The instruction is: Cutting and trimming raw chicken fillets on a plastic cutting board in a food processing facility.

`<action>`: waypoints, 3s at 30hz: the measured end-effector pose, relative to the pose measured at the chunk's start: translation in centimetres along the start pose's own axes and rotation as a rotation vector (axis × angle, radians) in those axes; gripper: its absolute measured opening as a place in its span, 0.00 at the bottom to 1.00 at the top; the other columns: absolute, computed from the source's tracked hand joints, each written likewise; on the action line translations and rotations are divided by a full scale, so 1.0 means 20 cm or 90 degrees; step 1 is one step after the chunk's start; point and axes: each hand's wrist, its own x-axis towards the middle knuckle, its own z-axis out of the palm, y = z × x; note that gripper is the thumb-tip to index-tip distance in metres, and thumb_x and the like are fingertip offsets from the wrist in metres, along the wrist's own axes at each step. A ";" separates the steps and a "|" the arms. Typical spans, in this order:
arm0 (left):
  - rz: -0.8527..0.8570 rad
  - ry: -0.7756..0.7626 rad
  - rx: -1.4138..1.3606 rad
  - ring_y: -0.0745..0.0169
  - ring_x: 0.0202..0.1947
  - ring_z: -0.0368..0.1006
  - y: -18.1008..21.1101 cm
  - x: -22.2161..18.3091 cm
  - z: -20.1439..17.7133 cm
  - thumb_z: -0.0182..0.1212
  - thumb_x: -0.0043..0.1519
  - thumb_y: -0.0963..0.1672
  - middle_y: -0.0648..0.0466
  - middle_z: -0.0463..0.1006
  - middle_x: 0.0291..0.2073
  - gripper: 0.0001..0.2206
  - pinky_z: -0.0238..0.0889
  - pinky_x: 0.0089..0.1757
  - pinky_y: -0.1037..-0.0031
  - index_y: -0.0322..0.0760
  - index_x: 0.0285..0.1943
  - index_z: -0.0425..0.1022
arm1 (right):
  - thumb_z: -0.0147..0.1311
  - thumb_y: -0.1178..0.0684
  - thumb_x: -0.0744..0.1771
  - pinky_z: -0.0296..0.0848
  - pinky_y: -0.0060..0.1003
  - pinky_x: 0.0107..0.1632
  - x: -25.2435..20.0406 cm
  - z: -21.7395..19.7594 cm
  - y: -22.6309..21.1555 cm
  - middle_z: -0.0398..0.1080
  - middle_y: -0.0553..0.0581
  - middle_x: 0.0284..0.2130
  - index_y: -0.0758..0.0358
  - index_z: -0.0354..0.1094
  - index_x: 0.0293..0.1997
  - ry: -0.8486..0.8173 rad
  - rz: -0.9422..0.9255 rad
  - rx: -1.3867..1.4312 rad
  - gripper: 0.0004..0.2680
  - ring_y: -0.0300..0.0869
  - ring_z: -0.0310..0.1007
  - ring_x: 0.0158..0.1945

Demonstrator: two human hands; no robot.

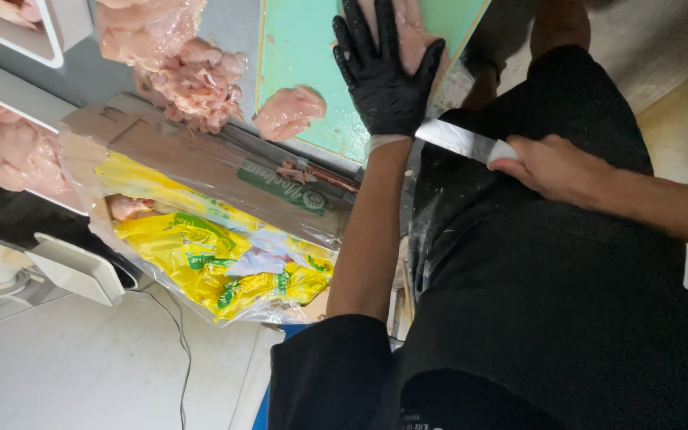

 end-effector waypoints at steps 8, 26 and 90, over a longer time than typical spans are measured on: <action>0.034 0.148 -0.493 0.41 0.89 0.41 -0.10 0.05 0.09 0.52 0.76 0.55 0.51 0.41 0.87 0.32 0.43 0.83 0.55 0.60 0.87 0.41 | 0.41 0.38 0.73 0.82 0.36 0.39 -0.05 0.04 0.16 0.81 0.54 0.40 0.50 0.68 0.57 -0.078 -0.011 -0.078 0.14 0.43 0.85 0.36; -0.590 0.266 -1.051 0.56 0.36 0.75 -0.87 0.06 0.47 0.62 0.56 0.44 0.47 0.80 0.34 0.11 0.69 0.35 0.66 0.30 0.40 0.80 | 0.42 0.37 0.74 0.72 0.58 0.39 0.02 -0.25 -0.14 0.78 0.71 0.35 0.64 0.67 0.48 0.183 -0.112 -0.041 0.17 0.67 0.79 0.38; 0.051 0.034 -0.350 0.38 0.86 0.38 0.00 -0.04 0.00 0.46 0.71 0.60 0.44 0.38 0.86 0.36 0.43 0.77 0.49 0.54 0.86 0.41 | 0.42 0.46 0.75 0.71 0.47 0.33 -0.02 -0.15 0.07 0.74 0.61 0.31 0.62 0.68 0.55 0.185 -0.003 0.219 0.12 0.50 0.75 0.31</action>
